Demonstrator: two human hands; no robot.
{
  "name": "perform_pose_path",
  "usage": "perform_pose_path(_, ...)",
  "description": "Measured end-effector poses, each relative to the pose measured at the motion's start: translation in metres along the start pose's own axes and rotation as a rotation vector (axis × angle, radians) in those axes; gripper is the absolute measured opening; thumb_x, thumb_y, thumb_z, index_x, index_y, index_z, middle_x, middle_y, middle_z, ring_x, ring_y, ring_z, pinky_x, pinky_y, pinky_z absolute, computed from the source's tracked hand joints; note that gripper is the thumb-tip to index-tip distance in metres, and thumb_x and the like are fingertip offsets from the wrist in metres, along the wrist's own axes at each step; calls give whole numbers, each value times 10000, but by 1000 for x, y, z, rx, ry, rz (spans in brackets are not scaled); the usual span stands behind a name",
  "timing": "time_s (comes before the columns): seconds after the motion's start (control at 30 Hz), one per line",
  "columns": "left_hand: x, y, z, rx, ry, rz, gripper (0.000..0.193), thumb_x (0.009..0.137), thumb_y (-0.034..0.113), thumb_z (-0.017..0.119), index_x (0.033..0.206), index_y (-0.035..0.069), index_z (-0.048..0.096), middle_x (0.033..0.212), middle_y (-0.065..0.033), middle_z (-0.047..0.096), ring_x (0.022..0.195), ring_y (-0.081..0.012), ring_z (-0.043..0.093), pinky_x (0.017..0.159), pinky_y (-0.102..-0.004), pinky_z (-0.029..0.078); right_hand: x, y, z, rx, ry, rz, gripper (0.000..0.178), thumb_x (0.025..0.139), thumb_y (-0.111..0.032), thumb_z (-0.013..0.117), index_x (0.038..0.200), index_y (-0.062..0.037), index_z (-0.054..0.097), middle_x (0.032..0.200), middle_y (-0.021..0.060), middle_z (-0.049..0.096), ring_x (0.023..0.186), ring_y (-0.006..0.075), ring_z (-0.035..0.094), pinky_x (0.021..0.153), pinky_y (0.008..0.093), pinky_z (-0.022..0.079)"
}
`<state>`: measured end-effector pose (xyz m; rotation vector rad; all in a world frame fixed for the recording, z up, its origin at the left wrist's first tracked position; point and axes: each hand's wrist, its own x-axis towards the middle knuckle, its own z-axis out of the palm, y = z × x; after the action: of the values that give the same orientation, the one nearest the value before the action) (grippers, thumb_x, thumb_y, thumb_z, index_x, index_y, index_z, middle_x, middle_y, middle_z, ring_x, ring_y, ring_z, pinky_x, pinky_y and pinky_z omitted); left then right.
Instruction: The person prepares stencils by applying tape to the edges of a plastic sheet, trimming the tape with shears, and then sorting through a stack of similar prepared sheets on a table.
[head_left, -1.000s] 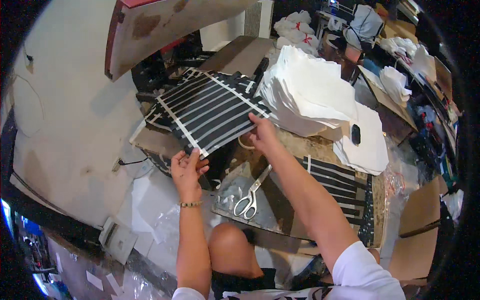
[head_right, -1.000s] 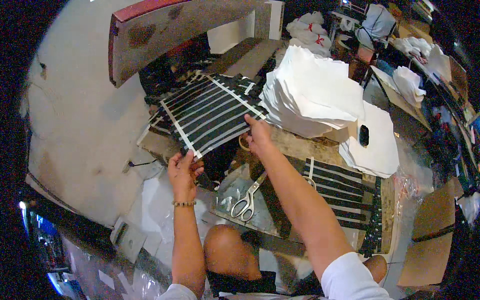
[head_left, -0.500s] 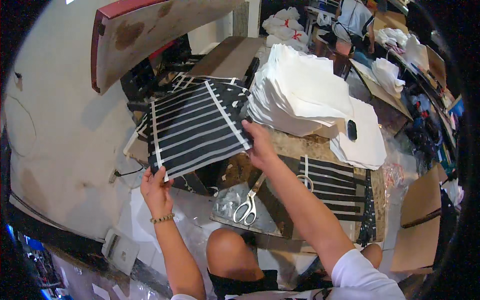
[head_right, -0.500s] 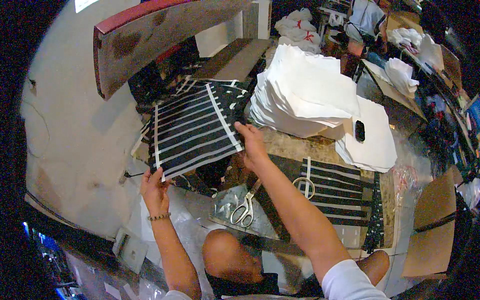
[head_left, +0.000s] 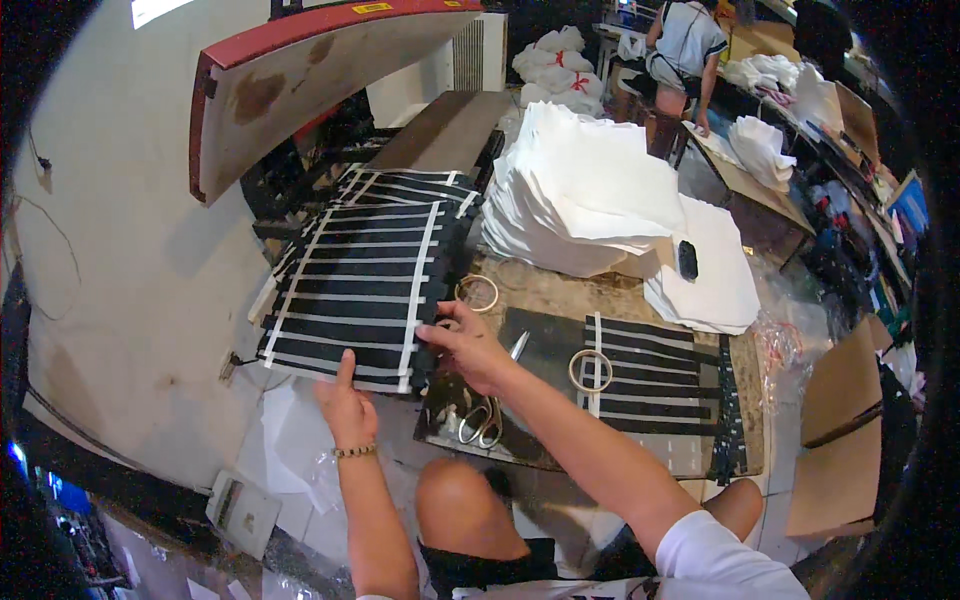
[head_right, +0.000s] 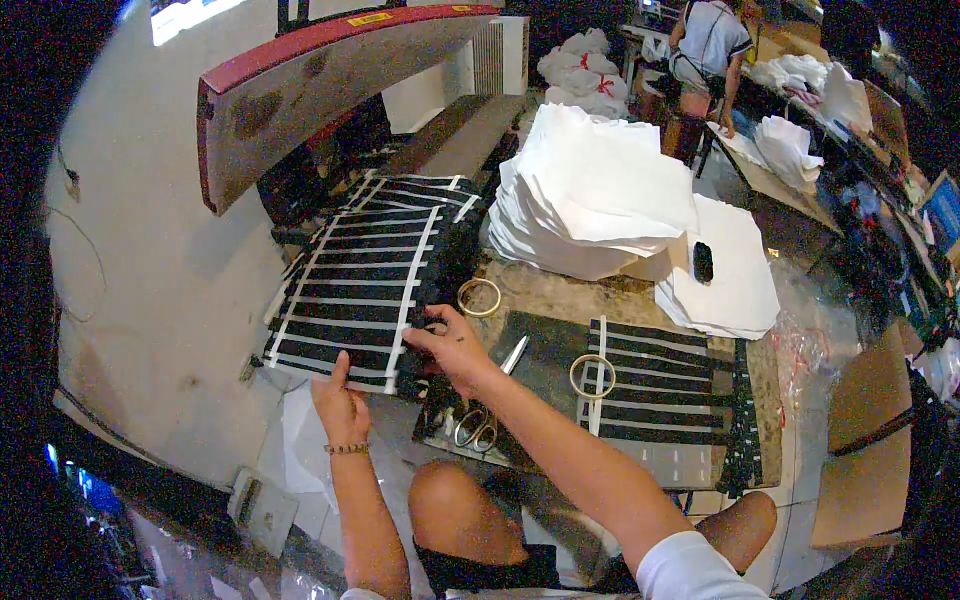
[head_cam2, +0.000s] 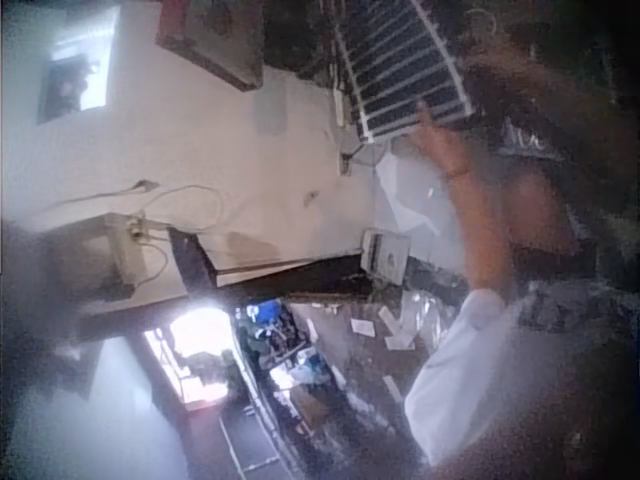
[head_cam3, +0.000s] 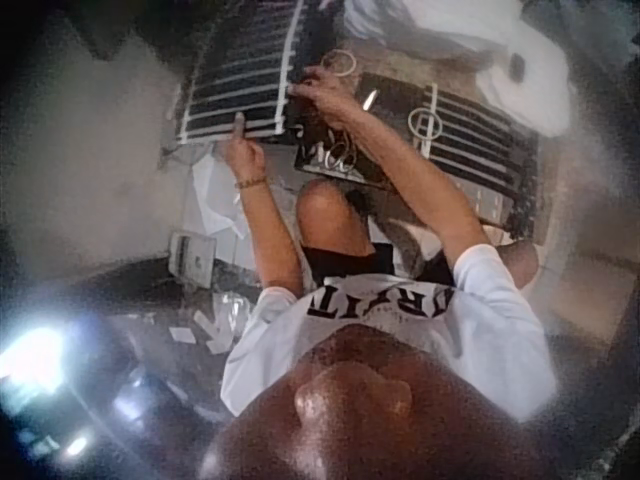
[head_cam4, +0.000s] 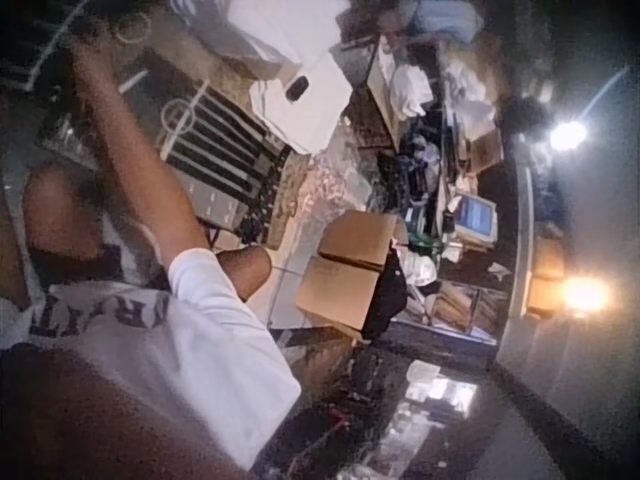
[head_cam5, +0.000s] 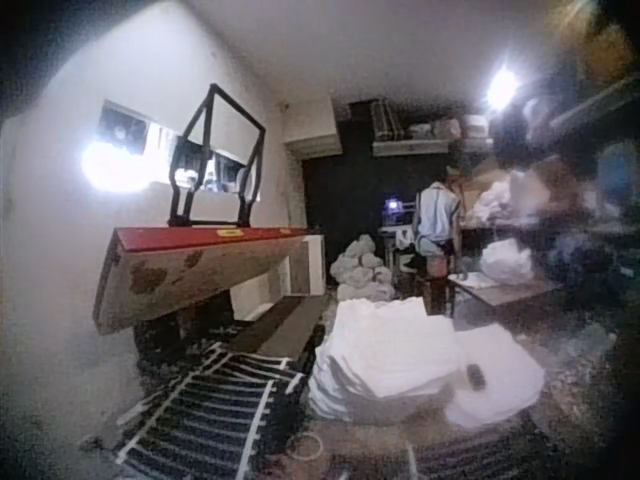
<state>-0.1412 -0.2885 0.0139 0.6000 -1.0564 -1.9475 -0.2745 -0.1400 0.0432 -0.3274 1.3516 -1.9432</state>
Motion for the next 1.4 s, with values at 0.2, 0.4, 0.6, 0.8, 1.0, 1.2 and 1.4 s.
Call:
perform_pose_path(0.2,-6,12,5,-16,-8,146,444,871,-5,725,1273,27,540,1176,-77,652,1008,-194,647,838,-310,545,9,-3,7,100,-3,47,579,829,-194,813,1277,-101,458,972,28,673,956,176,632,707,395,509)
perform_pose_path(0.4,-34,24,16,95,-70,49,453,907,236,745,1275,52,555,1180,-69,667,987,-176,657,752,-297,545,25,-25,-19,-366,164,-154,600,810,-18,730,1323,-48,421,1052,118,628,942,211,625,821,367,514)
perform_pose_path(0.6,21,19,-66,-620,-473,-395,808,949,681,437,1444,42,458,1433,-145,539,1255,-340,546,1025,-497,458,10,-77,-56,-546,147,-142,603,773,-53,732,1318,-8,476,1053,121,614,911,196,613,808,319,507)
perform_pose_path(0.8,56,47,-43,122,-429,-301,231,944,174,682,1121,27,656,1046,-62,723,891,-165,692,759,-321,575,-5,-80,-59,-417,118,-145,514,773,-75,728,1241,4,529,978,120,662,836,197,645,734,338,545)
perform_pose_path(1.0,69,66,-11,348,-361,-339,182,877,111,748,1009,22,660,924,-45,718,786,-127,665,714,-275,542,2,-86,-71,-299,150,27,778,816,-77,754,1468,14,340,1124,171,660,908,216,685,747,365,573)
perform_pose_path(1.2,69,98,27,661,-371,-60,210,840,66,757,1002,36,627,855,-16,685,764,-98,633,696,-247,504,0,-92,-70,-354,139,-15,686,797,-47,750,1413,-7,452,1180,164,653,968,245,661,872,365,524)
perform_pose_path(1.4,36,78,60,264,-342,-168,220,847,113,763,1020,53,642,833,18,648,670,-67,571,643,-236,480,5,-155,-91,-526,-87,-351,555,831,-19,701,1357,-83,537,1075,72,659,896,163,618,816,314,501)
